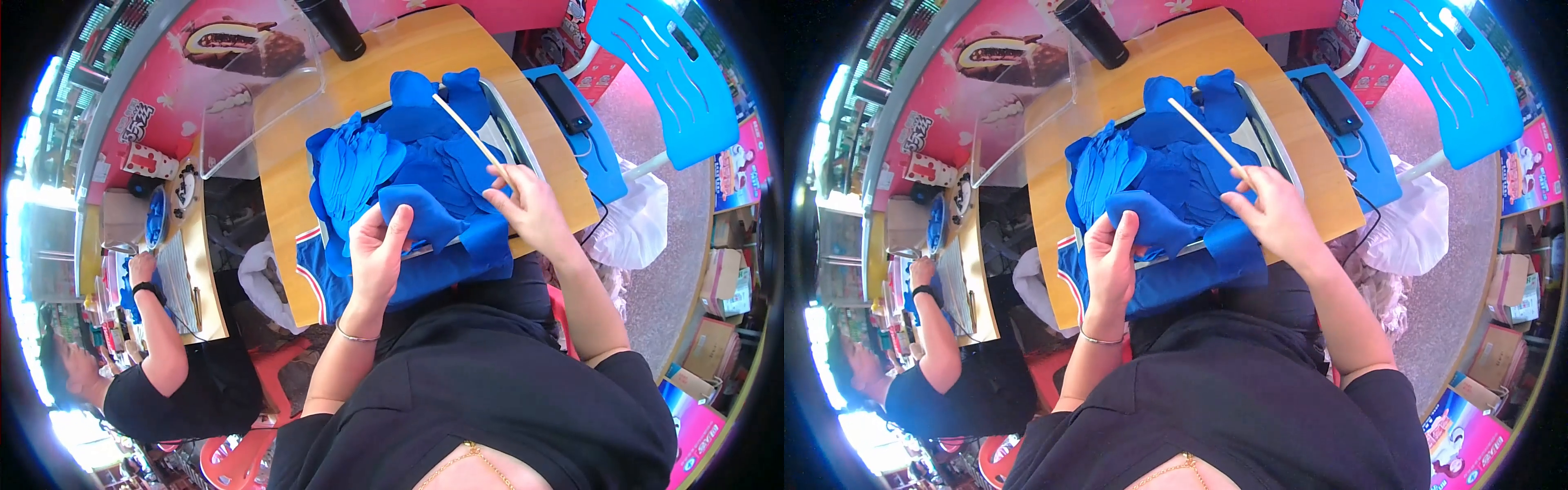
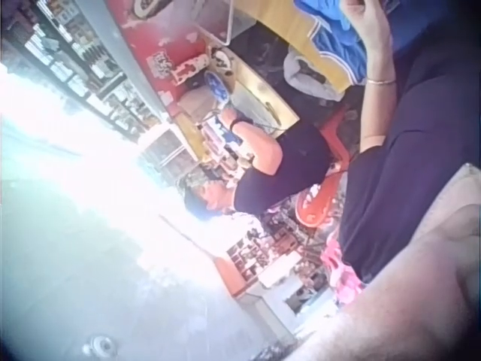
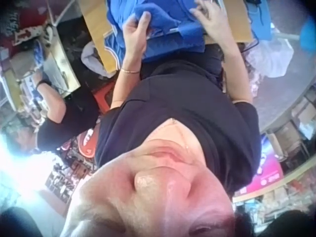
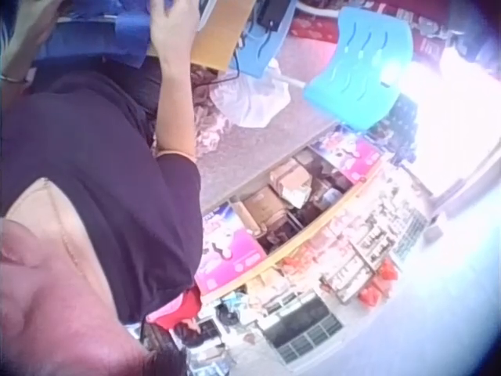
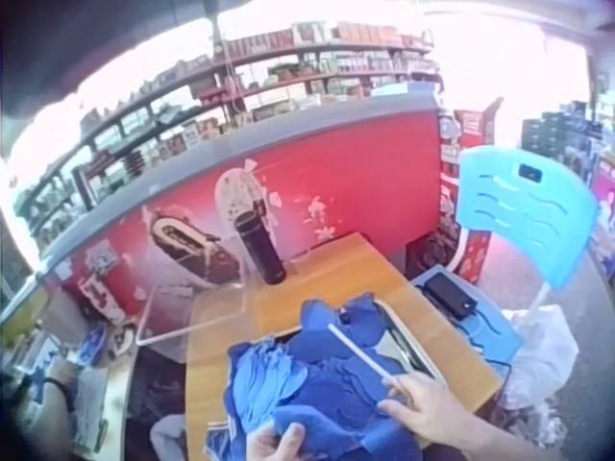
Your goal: The recorder is stuffing and assembling blue leather or fabric components at a workshop table.
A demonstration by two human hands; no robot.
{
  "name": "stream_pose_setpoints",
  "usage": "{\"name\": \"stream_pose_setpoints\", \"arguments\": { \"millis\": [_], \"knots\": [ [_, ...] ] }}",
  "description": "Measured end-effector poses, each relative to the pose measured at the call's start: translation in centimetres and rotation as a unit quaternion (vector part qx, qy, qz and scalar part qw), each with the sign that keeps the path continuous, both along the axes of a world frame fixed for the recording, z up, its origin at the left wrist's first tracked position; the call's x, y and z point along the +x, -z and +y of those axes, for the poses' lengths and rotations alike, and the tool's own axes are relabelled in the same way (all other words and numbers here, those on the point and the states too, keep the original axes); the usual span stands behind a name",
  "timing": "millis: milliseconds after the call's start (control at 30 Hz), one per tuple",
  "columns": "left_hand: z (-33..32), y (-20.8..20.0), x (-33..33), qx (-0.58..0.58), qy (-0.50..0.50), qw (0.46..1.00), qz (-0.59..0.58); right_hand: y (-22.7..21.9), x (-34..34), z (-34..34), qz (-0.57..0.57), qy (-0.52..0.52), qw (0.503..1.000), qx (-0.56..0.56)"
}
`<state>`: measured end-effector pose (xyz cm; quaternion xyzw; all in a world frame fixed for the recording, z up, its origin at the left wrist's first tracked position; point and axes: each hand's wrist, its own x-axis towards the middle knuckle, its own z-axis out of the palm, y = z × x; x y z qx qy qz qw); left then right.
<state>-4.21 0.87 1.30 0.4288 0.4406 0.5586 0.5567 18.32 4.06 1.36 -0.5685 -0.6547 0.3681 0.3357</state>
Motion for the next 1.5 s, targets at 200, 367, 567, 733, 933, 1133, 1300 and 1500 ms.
{"name": "stream_pose_setpoints", "arguments": {
  "millis": [200,367,567,733,933,1133,1300,1500],
  "knots": [
    [0.8,-1.1,3.4,-0.031,0.030,0.999,-0.005,2.1,2.2,0.4,-0.142,0.023,0.965,0.219],
    [1.3,-1.7,7.5,-0.019,0.154,0.988,0.008,0.0,2.3,-1.9,0.229,-0.106,0.961,0.115],
    [2.1,-2.9,11.4,0.006,0.342,0.939,0.033,-0.2,12.3,-4.6,0.338,-0.065,0.937,-0.052],
    [1.4,-2.6,10.5,-0.004,0.345,0.937,0.062,8.9,27.0,-7.2,0.529,0.294,0.796,-0.006],
    [0.5,-2.1,8.0,-0.061,0.213,0.969,0.111,27.3,40.5,-6.7,0.529,0.550,0.637,-0.105],
    [1.1,-2.1,5.2,-0.112,0.099,0.976,0.158,37.7,53.4,-5.8,0.484,0.530,0.692,-0.078],
    [0.2,-2.9,3.4,-0.053,-0.002,0.975,0.215,30.9,49.8,-1.1,0.379,0.597,0.706,0.023],
    [1.2,-2.5,2.3,0.130,-0.046,0.847,0.514,16.5,36.1,-3.0,0.257,0.608,0.734,0.159]
  ]
}}
